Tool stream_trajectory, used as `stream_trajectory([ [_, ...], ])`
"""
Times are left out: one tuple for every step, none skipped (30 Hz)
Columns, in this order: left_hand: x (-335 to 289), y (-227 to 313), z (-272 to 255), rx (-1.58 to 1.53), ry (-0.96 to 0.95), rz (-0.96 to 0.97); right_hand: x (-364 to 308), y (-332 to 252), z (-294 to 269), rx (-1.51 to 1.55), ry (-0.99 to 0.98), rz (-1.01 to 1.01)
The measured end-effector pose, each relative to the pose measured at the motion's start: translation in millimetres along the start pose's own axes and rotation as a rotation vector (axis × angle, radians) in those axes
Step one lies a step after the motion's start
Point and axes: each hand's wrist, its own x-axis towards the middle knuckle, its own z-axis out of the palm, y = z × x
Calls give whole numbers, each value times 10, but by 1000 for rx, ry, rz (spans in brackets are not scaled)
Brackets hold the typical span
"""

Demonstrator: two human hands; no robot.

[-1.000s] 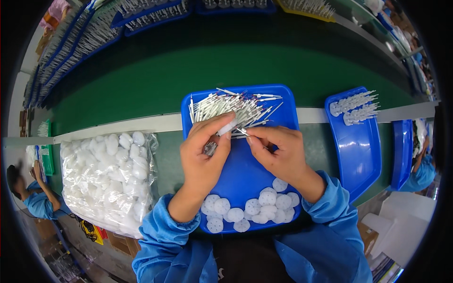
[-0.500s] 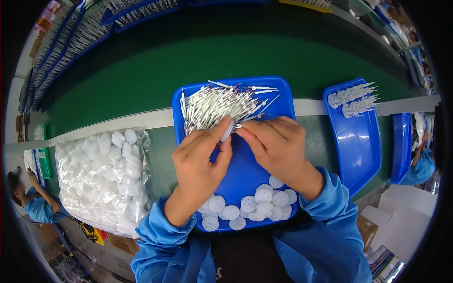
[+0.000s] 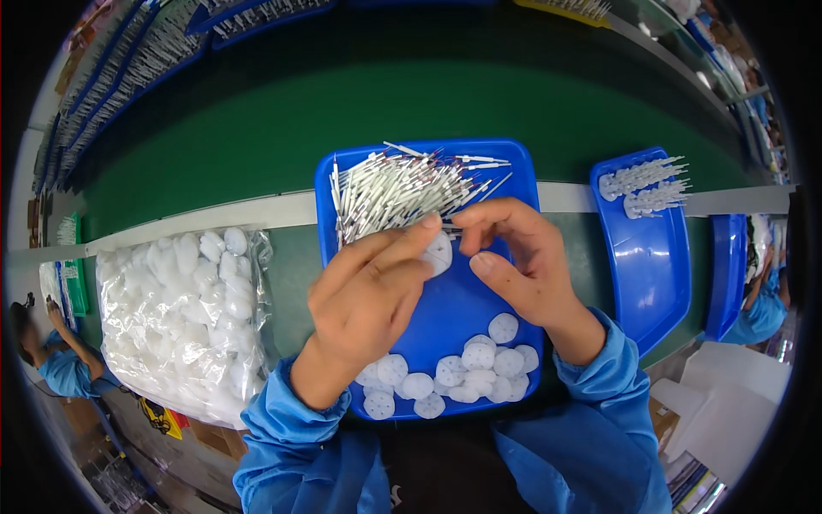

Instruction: The person inserts thin white sticks into small white cotton pads at a factory assembly station. They pick up a cotton pad and a stick, insert the stick into the pad, and place the finished swab into a blue tray. The process is repeated continuously throughout the clip.

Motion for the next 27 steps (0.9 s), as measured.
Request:
stream_trajectory([
  [-8, -7, 9, 8, -8, 44, 1, -29, 37, 105, -30, 24],
  [-22, -7, 16, 17, 0, 67, 4, -41, 68, 89, -38, 25],
  [-29, -12, 17, 22, 7, 93, 9, -56, 101, 70, -43, 25],
  [-35, -16, 20, 28, 15, 119, 13, -76, 121, 52, -48, 25],
  [-43, -20, 27, 37, 22, 125, 17, -114, 127, 24, -51, 36],
  [-40, -16, 25, 35, 18, 122, 16, -112, 121, 51, -52, 48],
  [-29, -5, 17, 32, 14, 119, 11, -107, 110, 77, -54, 59],
  [-22, 4, 10, 30, 11, 115, 8, -101, 105, 104, -55, 71],
  [-20, 13, 6, 16, -3, 91, 2, -92, 105, 167, -49, 98],
  [-21, 21, 0, 1, -17, 67, -5, -79, 108, 230, -43, 125],
  [-23, 24, -1, -14, -32, 43, -10, -73, 109, 293, -36, 152],
  [-26, 17, 4, -41, -27, 60, -8, -81, 107, 332, -47, 204],
  [-26, 0, 14, -68, -21, 77, 3, -92, 99, 371, -58, 255],
  [-27, -10, 19, -95, -16, 94, 13, -100, 93, 410, -68, 307],
  [-28, -15, 25, -88, -24, 111, 21, -98, 92, 401, -65, 324],
  [-28, -20, 29, -80, -32, 128, 31, -95, 96, 391, -63, 342],
  [-27, -22, 35, -72, -39, 146, 29, -97, 93, 382, -60, 359],
  [-28, -24, 29, -61, -49, 145, 25, -106, 88, 368, -63, 342],
  [-29, -23, 22, -49, -59, 145, 15, -121, 78, 353, -67, 326],
  [-29, -23, 18, -36, -68, 144, 1, -132, 66, 339, -70, 309],
  [-35, -19, 19, -37, -70, 150, -19, -127, 60, 311, -73, 288],
  [-41, -13, 31, -37, -71, 155, -51, -118, 53, 284, -76, 266],
  [-46, -9, 31, -37, -73, 161, -82, -117, 47, 257, -78, 245],
  [-48, -7, 20, -44, -86, 157, -114, -126, 45, 252, -74, 247],
  [-50, -1, -1, -51, -99, 153, -147, -139, 45, 246, -70, 249],
  [-53, 6, -21, -59, -112, 150, -187, -154, 40, 241, -66, 250],
  [-53, 4, -40, -73, -88, 111, -231, -191, 21, 208, -35, 240],
])
